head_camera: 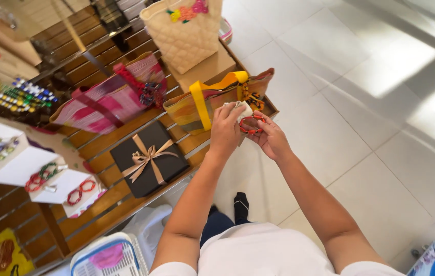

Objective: Cleaning and organizing bracelets and necklaces on a shop display shelf.

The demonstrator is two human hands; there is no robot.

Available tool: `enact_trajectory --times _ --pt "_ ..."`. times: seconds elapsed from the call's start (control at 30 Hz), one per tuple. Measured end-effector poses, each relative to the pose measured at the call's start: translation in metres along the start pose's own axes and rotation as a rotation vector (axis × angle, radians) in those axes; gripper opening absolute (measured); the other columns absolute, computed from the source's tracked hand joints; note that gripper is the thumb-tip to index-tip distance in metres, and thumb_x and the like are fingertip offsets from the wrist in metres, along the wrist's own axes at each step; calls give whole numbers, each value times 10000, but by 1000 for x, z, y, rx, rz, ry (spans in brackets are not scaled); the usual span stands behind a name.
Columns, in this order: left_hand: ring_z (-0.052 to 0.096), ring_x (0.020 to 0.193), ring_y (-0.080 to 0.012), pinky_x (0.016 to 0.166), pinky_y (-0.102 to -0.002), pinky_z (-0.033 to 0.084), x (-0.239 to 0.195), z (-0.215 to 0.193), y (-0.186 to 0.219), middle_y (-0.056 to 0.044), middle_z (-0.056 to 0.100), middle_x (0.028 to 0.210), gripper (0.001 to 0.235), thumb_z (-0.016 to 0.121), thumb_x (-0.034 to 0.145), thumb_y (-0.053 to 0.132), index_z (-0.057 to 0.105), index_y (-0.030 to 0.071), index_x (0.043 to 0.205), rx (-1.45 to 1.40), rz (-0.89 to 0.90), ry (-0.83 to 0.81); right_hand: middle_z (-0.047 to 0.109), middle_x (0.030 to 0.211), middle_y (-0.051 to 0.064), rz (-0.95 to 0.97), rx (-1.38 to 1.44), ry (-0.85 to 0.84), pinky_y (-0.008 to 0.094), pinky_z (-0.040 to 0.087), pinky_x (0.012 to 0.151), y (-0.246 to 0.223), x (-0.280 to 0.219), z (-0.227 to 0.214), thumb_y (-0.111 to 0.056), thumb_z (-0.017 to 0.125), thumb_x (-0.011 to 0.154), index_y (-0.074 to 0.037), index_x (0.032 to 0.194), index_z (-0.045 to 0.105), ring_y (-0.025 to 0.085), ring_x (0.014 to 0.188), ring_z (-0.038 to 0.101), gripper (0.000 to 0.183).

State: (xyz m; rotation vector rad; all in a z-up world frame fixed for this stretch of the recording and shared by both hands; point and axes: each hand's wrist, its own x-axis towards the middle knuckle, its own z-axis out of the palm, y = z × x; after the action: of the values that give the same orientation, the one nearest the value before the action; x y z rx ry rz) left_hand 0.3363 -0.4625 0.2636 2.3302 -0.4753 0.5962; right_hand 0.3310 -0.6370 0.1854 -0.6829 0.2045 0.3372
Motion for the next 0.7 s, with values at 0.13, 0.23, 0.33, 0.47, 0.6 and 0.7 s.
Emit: enact_trajectory --times 0.13,0.23,0.33,0.47,0.6,0.7 --pt "566 1187 -326 994 -419 510 26 19 2 -85 607 1294 400 495 952 59 690 217 1263 -17 118 -11 721 1231 183 -15 63 43 532 626 876 -1 25 -8 -223 521 1068 -138 1358 577 397 1064 737 308" --pt "568 1177 -305 915 -409 534 31 37 -10 -55 598 1299 365 502 956 98 686 223 1246 52 191 -70 723 1228 174 -49 82 82 533 624 874 7 39 -26 -324 501 1075 -163 1325 603 384 1039 743 314" --pt "587 1154 -295 839 -394 546 61 41 -25 -49 619 1247 363 532 937 126 686 234 1247 83 279 -144 723 1229 160 -109 101 99 495 633 827 -12 56 -18 -377 508 1065 -158 1317 617 371 1037 746 352" --pt "600 1130 -304 853 -386 540 96 29 -31 -40 655 1188 334 556 884 105 734 216 1145 14 349 -180 730 1234 172 -129 139 132 545 581 958 -31 59 7 -347 457 1084 -144 1326 639 375 1099 728 365" --pt "558 1220 -274 920 -367 493 112 39 -27 -9 621 1259 297 562 901 154 723 233 1137 -11 480 -185 766 1052 161 -148 219 178 540 615 825 -14 96 -31 -291 507 1058 -133 1202 709 367 917 758 295" --pt "544 1222 -247 921 -350 486 121 41 -45 15 638 1221 275 560 907 158 747 248 1088 -40 474 -265 750 1180 156 -188 229 225 545 580 974 -44 77 18 -308 487 1074 -114 1287 678 363 1053 742 346"
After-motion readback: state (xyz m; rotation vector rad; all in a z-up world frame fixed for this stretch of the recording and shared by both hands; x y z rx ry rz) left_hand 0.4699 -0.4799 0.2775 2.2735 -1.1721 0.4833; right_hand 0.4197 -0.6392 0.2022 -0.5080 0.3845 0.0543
